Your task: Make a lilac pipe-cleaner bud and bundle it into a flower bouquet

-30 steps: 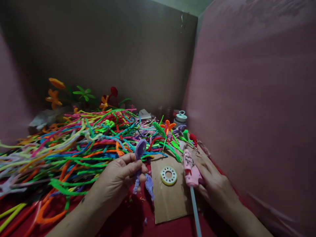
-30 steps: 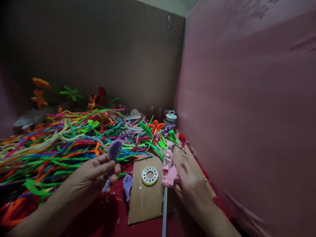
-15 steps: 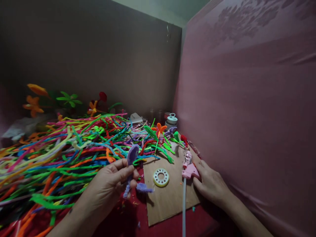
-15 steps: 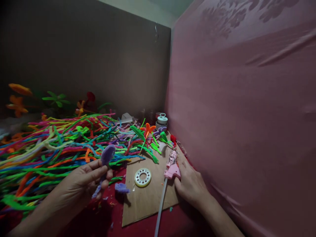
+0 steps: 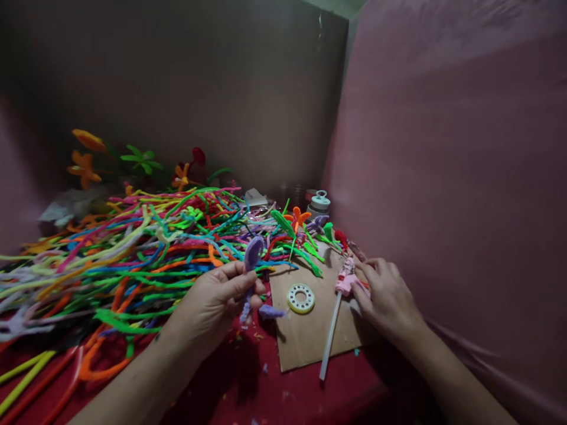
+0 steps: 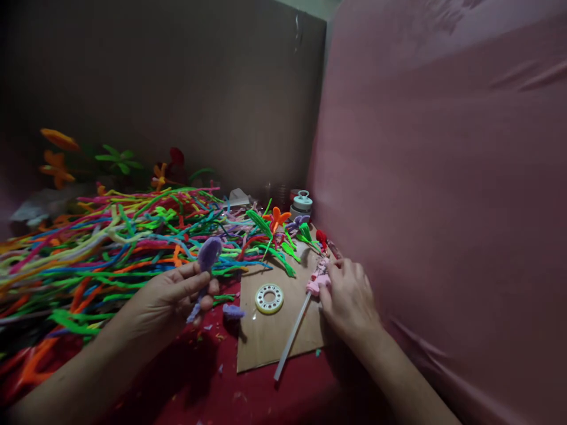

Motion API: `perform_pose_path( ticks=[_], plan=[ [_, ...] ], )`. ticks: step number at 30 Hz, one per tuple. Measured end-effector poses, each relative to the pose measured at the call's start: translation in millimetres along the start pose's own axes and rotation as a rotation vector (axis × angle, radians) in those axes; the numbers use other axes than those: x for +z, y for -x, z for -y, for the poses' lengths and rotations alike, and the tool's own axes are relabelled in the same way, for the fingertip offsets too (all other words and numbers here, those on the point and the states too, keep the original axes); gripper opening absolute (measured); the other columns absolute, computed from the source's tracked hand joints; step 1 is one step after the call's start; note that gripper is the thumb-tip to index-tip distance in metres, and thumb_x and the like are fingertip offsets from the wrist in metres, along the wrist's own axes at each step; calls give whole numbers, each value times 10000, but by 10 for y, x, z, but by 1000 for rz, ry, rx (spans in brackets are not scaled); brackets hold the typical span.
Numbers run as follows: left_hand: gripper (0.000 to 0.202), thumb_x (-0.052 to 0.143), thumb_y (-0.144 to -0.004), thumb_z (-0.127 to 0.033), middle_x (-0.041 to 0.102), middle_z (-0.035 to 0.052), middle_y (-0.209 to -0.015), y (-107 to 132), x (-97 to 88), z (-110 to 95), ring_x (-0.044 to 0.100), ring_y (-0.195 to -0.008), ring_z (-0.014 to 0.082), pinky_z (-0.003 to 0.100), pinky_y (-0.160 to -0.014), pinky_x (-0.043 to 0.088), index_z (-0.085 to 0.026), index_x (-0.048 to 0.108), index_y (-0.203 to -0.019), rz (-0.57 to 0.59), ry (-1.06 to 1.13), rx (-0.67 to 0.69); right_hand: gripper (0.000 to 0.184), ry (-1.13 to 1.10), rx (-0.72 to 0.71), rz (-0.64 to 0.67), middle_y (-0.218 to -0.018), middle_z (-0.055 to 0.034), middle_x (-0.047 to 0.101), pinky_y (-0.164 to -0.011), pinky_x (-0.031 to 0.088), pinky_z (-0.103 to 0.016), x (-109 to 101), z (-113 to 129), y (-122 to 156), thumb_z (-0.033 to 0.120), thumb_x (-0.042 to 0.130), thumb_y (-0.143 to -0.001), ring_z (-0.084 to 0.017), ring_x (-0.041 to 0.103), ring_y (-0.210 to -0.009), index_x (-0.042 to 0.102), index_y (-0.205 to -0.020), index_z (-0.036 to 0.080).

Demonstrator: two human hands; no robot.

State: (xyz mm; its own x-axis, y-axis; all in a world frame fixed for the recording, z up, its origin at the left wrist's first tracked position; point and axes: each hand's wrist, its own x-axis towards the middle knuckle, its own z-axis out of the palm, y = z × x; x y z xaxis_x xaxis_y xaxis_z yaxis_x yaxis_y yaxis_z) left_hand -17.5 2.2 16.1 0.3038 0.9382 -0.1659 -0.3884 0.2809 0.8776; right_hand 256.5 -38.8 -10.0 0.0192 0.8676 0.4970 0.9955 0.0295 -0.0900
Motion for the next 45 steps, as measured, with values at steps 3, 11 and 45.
perform_pose_path(
  ticks=[3,11,45],
  plan=[
    [96,635,-710,-93,654,34,-579,1,-5,8,583,-422,86,141,-390,449,-131,553,-743,2,-1,22,208,-286,-256,57,-943,-105,568,-824,406,-375,-120,398,-40,189,445,-834,-230,495,-912,604,-965,155],
    [89,629,-723,-104,643,18,-566,-13,-34,-13,566,-400,73,142,-381,448,-127,543,-722,-3,11,65,121,-194,-606,85,-789,-96,604,-695,399,-336,210,1102,-99,119,521,-805,-210,512,-788,628,-759,151],
    [168,750,-601,-200,646,11,-596,24,54,45,550,-482,89,195,-493,433,-107,630,-673,-167,-36,198,203,-1981,279,761,-624,-13,654,-527,442,-217,315,1132,-357,198,706,-671,-95,582,-510,599,-827,125]
  ],
)
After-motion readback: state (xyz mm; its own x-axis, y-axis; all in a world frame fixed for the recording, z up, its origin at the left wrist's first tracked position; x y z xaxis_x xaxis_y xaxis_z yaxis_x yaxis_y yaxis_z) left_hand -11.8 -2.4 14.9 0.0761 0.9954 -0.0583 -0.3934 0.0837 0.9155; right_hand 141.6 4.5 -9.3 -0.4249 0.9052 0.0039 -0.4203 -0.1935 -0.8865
